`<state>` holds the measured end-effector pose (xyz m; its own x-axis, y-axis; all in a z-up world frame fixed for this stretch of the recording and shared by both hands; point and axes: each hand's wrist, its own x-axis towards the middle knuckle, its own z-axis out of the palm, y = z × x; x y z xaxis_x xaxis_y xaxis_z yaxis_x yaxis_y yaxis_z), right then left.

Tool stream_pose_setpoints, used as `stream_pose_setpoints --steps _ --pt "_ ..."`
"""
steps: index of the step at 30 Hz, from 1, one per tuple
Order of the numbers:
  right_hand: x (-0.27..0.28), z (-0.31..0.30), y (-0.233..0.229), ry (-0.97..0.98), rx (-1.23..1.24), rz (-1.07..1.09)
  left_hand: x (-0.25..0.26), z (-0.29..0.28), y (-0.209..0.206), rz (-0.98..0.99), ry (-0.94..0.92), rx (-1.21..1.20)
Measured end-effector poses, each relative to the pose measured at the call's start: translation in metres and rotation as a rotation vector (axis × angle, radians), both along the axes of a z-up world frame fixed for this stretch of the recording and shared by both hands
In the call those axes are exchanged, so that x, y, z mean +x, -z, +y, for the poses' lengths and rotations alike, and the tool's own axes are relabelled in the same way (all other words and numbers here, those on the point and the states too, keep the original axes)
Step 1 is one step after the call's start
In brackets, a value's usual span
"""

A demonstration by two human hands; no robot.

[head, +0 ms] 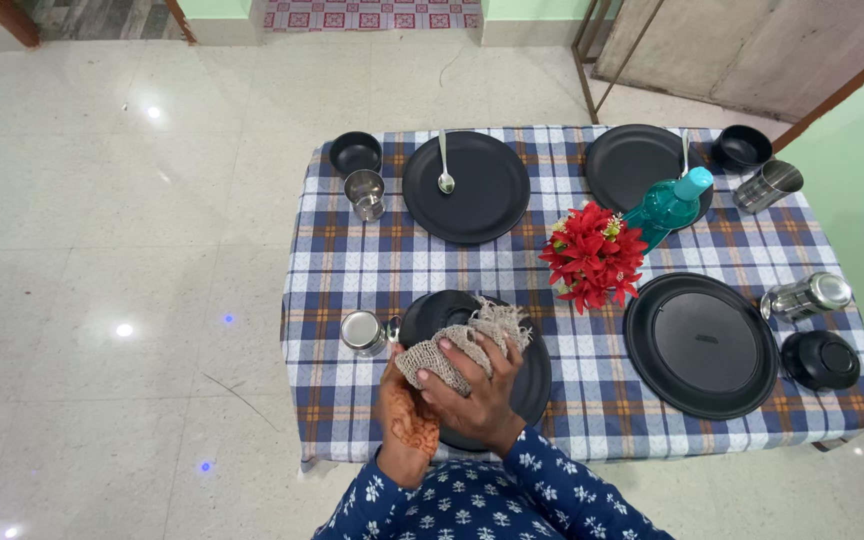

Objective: The person wipes several plates, bowls, a spoon, and a metal cup with a cloth.

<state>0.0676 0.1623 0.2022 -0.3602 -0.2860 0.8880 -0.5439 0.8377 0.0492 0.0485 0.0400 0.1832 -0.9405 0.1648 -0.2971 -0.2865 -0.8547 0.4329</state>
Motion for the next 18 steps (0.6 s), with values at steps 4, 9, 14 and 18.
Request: stream_pose_setpoints --steps 4,9,14,18 --pt "-0.004 0.015 0.017 -0.059 0.026 0.038 -0.003 -0.010 -0.008 -0.096 -0.010 0.200" --pt "-0.004 0.008 0.007 -0.319 -0.362 -0.097 -0.012 -0.025 -0.011 -0.174 -0.003 0.101" --pt "-0.008 0.004 -0.016 -0.390 -0.591 -0.459 -0.013 -0.035 0.051 0.345 0.007 -0.497" --pt "-0.005 -0.007 -0.024 -0.181 -0.446 -0.496 -0.002 -0.029 0.051 0.326 0.120 -0.785"
